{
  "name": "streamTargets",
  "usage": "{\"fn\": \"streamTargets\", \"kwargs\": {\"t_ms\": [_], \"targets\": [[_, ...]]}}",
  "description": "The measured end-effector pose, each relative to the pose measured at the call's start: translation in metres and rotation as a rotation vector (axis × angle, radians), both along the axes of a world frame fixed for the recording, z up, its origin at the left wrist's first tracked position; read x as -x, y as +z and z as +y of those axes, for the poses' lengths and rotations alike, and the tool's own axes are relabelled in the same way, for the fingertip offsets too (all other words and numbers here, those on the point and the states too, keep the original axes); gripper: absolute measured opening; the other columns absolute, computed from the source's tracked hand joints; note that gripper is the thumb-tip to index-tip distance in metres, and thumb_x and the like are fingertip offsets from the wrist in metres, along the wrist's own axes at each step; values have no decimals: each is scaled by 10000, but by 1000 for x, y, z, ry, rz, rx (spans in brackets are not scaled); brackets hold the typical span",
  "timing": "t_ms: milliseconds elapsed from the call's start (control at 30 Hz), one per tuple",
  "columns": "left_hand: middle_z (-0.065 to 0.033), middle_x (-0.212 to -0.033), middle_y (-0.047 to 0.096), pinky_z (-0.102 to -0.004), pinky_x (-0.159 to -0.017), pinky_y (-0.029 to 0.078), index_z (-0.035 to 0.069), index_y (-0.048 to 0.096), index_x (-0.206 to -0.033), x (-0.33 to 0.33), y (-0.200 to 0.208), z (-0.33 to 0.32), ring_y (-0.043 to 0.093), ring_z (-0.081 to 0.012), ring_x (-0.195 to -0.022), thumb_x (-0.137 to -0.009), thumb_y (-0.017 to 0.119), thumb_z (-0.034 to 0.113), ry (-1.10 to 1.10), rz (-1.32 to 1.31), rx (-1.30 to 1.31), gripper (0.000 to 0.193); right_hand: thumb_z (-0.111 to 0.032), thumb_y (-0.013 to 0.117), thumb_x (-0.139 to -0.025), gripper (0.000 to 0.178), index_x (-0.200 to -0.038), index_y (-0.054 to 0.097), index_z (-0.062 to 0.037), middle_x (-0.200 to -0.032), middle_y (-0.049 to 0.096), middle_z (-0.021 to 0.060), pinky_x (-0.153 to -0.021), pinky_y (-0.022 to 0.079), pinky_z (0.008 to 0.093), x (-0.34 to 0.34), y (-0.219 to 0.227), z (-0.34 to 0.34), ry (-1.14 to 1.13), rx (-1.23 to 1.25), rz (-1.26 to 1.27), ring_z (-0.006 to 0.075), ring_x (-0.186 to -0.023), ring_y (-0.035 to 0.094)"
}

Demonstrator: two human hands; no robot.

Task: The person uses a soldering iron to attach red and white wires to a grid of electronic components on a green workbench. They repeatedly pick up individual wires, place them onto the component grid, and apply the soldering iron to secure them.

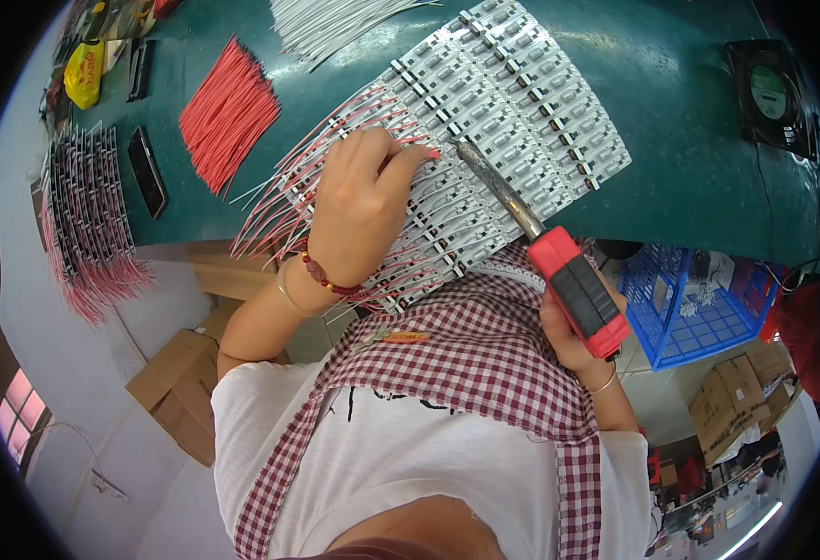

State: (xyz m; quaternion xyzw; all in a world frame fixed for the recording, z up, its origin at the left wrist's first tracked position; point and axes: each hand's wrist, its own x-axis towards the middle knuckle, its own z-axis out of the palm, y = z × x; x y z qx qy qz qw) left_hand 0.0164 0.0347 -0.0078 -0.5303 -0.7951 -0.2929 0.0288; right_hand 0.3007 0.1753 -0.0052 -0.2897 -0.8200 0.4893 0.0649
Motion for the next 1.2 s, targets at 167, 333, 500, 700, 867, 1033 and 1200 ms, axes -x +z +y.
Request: {"fn": "streamTargets", "kwargs": {"t_ms": [167, 333, 500, 700, 867, 1033, 1200], "targets": [[-52, -788, 505, -339, -667, 396, 37, 684, -945, 1, -1, -2, 514, -211, -741, -729, 653, 27, 9, 53, -44, 219, -205, 705, -829, 257, -991, 693, -5, -869, 675, 129, -665, 521, 342, 0, 3, -1, -2, 12, 17, 266, -752, 665], [-47, -776, 502, -337, -658, 394, 34, 689, -987, -10, -4, -6, 501, -212, -717, -720, 658, 26, -34, -19, -92, 269, -224, 707, -819, 249, -959, 696, -18, -841, 672, 120, -651, 514, 348, -7, 2, 1, 38, 34, -10, 269, -727, 652], [-54, -771, 490, -337, -653, 398, 29, 689, -977, -12, -6, -4, 502, -217, -716, -716, 649, 11, -28, -33, -71, 265, -221, 704, -806, 233, -937, 696, -28, -837, 668, 123, -620, 499, 370, -13, -7, -1, 32, -8, -18, 293, -712, 641], [-65, -774, 479, -349, -659, 409, 26, 689, -958, -12, -4, -2, 504, -225, -717, -710, 631, -8, -26, -57, -73, 257, -189, 713, -781, 218, -939, 697, -40, -843, 661, 130, -605, 494, 367, -9, -7, 0, 72, -70, -33, 300, -696, 634], [-65, -769, 469, -350, -657, 411, 30, 689, -939, -12, -3, -1, 501, -225, -714, -711, 627, -12, -23, -62, -50, 240, -177, 714, -781, 213, -938, 695, -34, -847, 664, 130, -618, 506, 354, -16, -6, 0, 70, -116, -61, 299, -703, 642], [-60, -767, 461, -352, -653, 409, 29, 687, -928, -12, -1, 0, 497, -226, -708, -718, 637, -2, -20, -48, -41, 218, -193, 715, -795, 223, -943, 695, -27, -843, 668, 128, -629, 510, 349, -22, -1, 2, 24, 11, -61, 289, -718, 652], [-53, -773, 484, -341, -649, 393, 32, 689, -928, -8, -1, -1, 497, -216, -709, -710, 658, 15, -16, 10, -47, 221, -211, 713, -802, 228, -935, 695, -27, -813, 663, 119, -624, 507, 346, -21, 2, -1, -24, 41, 10, 281, -707, 647]]}}
